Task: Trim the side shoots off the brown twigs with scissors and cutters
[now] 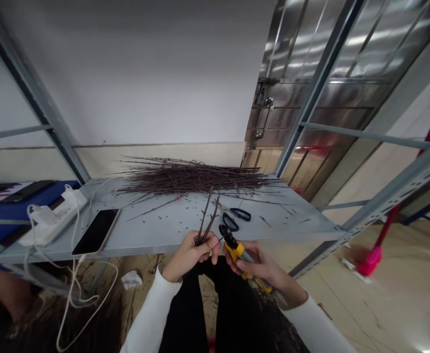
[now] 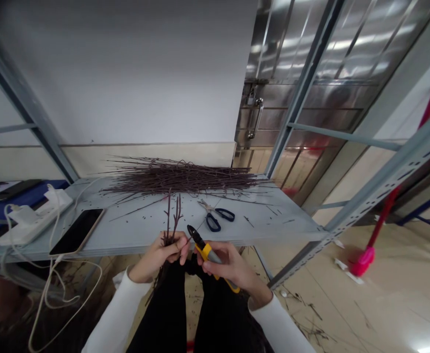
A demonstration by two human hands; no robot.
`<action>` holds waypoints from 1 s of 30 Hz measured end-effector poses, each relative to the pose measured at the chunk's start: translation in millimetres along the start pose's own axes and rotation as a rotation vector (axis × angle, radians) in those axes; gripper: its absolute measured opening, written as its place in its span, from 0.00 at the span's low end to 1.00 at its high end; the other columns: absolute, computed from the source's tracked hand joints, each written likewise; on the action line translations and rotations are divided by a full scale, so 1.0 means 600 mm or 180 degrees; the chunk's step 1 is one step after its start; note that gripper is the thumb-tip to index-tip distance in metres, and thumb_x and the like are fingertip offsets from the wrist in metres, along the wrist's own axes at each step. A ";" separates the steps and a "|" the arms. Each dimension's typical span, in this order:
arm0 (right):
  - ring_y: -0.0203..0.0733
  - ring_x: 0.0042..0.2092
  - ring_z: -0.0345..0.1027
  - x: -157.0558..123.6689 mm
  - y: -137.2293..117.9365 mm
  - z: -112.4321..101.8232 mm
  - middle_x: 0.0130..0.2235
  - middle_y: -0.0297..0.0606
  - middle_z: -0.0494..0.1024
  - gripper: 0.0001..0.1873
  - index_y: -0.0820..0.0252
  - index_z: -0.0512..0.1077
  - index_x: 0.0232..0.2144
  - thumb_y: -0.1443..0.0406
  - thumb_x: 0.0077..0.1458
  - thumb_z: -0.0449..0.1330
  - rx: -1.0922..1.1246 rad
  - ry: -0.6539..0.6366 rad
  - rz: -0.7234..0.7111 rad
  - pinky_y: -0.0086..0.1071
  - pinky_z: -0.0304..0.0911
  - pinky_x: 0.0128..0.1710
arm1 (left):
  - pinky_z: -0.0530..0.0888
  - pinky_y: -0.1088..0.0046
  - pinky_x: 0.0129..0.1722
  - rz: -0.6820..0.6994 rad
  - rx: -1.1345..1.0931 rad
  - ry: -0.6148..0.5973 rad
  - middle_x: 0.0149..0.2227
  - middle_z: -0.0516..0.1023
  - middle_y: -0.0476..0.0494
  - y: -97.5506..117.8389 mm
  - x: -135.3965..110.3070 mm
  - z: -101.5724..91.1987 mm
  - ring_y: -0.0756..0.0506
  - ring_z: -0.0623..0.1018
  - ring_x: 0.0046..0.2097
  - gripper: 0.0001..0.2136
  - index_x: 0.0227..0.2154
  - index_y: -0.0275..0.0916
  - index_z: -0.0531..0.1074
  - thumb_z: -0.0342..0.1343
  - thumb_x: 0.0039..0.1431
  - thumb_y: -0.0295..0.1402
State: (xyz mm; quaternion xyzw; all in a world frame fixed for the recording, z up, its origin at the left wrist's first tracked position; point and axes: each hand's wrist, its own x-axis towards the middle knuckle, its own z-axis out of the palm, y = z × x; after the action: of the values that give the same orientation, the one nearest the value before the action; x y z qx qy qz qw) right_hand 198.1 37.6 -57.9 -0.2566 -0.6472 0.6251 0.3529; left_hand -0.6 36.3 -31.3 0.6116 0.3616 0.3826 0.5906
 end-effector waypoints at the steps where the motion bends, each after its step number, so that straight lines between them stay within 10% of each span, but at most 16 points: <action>1: 0.34 0.27 0.61 0.000 0.000 0.001 0.30 0.36 0.71 0.19 0.63 0.74 0.36 0.54 0.50 0.63 -0.0052 -0.0007 -0.0010 0.29 0.59 0.26 | 0.52 0.77 0.19 -0.0061 -0.0048 -0.0089 0.16 0.68 0.50 0.002 -0.001 -0.003 0.55 0.55 0.17 0.19 0.19 0.37 0.65 0.53 0.56 0.46; 11: 0.38 0.29 0.67 0.005 0.004 0.029 0.28 0.37 0.75 0.15 0.63 0.76 0.34 0.56 0.51 0.62 -0.0445 0.0630 -0.0210 0.32 0.65 0.31 | 0.48 0.76 0.18 -0.0277 -0.0162 0.0105 0.16 0.65 0.54 0.011 -0.010 0.001 0.56 0.53 0.17 0.18 0.20 0.38 0.63 0.54 0.54 0.46; 19: 0.48 0.45 0.73 0.013 0.057 0.021 0.44 0.48 0.78 0.19 0.62 0.72 0.48 0.66 0.52 0.59 -0.2851 0.1962 -0.1359 0.38 0.70 0.45 | 0.51 0.78 0.17 -0.0517 0.0182 0.0885 0.14 0.67 0.53 0.013 -0.021 0.007 0.54 0.55 0.16 0.16 0.21 0.38 0.66 0.52 0.53 0.46; 25: 0.48 0.46 0.72 0.007 0.041 -0.017 0.45 0.47 0.78 0.22 0.59 0.71 0.51 0.66 0.52 0.57 -0.3400 0.1486 -0.1308 0.40 0.69 0.46 | 0.66 0.73 0.28 -0.0182 0.1088 0.1464 0.14 0.69 0.50 0.014 -0.023 0.016 0.48 0.71 0.22 0.15 0.17 0.40 0.67 0.49 0.57 0.39; 30: 0.40 0.31 0.71 -0.007 -0.010 -0.030 0.37 0.43 0.77 0.21 0.63 0.73 0.49 0.65 0.51 0.59 -0.2825 0.0669 -0.0449 0.30 0.67 0.31 | 0.66 0.73 0.29 -0.0184 0.1505 0.1126 0.15 0.69 0.52 0.013 -0.030 0.014 0.48 0.71 0.22 0.14 0.17 0.41 0.66 0.48 0.58 0.36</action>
State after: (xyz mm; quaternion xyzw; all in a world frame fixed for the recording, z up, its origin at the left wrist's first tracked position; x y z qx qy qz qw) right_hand 215.4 44.8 -53.0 -0.4003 -0.8288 0.2326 0.3143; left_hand -1.0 16.3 -24.6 0.6455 0.5553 0.3714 0.3702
